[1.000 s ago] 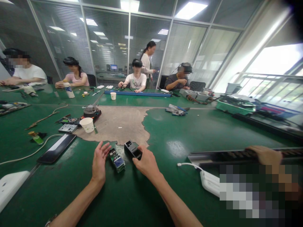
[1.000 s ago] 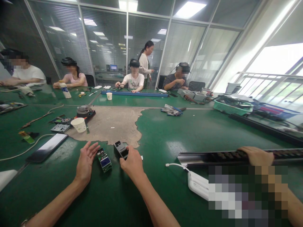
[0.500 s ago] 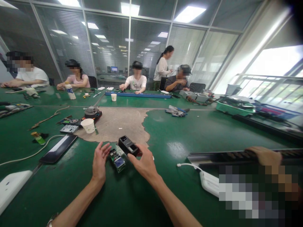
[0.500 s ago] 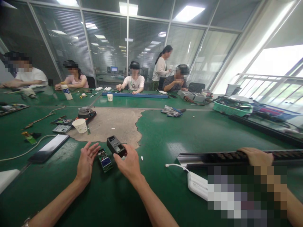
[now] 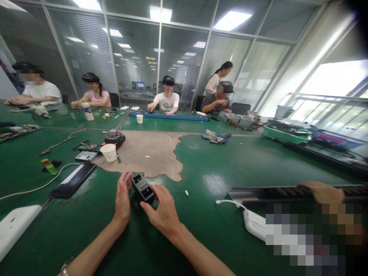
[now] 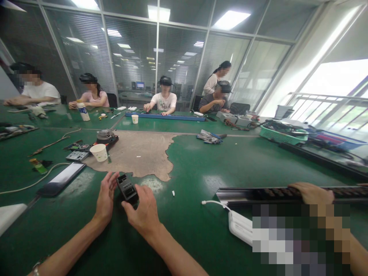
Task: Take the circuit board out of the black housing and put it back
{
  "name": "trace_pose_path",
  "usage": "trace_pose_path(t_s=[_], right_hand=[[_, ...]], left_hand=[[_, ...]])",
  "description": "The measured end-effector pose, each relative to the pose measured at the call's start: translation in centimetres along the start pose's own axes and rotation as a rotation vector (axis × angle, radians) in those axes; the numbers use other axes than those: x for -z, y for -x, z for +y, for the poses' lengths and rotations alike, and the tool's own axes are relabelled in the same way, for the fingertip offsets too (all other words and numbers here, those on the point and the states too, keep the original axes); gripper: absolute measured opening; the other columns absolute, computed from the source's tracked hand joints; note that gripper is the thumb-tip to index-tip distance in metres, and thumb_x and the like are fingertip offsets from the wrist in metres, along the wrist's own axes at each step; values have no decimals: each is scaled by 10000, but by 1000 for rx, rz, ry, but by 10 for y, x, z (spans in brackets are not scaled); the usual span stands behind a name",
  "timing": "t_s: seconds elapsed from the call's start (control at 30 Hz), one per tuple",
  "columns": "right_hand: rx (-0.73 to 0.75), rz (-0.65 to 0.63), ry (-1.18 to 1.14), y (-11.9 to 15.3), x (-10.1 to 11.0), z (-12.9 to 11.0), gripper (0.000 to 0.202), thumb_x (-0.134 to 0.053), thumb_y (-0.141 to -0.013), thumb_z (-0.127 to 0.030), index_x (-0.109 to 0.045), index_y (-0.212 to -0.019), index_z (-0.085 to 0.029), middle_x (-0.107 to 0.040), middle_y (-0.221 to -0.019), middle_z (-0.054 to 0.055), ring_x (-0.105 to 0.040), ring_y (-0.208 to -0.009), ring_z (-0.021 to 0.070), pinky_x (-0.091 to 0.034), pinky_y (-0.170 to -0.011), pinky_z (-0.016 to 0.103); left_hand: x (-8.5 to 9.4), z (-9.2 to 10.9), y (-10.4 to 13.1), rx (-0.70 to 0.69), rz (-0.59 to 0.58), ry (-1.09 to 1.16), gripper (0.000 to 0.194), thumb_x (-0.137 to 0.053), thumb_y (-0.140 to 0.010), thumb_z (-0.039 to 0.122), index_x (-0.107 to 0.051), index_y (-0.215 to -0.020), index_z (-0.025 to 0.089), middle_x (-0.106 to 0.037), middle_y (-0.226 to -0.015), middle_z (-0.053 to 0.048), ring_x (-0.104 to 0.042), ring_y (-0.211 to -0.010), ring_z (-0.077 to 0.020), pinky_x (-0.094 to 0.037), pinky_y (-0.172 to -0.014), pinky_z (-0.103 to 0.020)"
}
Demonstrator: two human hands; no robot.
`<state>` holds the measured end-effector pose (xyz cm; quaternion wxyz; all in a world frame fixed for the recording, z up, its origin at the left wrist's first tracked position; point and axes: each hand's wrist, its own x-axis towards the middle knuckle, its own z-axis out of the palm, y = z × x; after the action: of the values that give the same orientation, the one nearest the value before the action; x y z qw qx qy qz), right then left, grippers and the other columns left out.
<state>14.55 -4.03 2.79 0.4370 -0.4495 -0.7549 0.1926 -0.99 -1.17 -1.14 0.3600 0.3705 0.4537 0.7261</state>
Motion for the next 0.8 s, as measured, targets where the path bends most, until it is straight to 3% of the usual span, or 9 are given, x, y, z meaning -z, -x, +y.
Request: trace_pose_path(t_s=[0.3,0.53,0.8], right_hand=[[-20,-48,119,13,-15,12,631,-742,-736,-297,-503,-1308,-177,-614,-1111,124,-566,-1057,303,-492,-932,469],[-17,-70,140,15,-16,11,585,-726,-757,-301,-511,-1284,-165,-607,-1114,124,-555,-1040,292,-480,-921,450],[-72,27,-3,3,-6,4,404,-701,-761,-265,-602,-1148,-198,-659,-1020,66,-603,-946,242,-492,-874,382]], left_hand=[[-1,0,0,19,-35,-83,579,-291,-945,578,-608,-1243,196,-563,-1367,-107,-442,-1336,-231,-214,-1169,-430],[0,0,3,117,-83,-60,612,-286,-930,612,-538,-1315,209,-629,-1279,-116,-539,-1242,-254,-332,-1102,-471],[0,-3,1,-10,14,-42,563,-324,-941,573,-438,-1385,246,-510,-1416,-114,-418,-1355,-217,-233,-1162,-432]])
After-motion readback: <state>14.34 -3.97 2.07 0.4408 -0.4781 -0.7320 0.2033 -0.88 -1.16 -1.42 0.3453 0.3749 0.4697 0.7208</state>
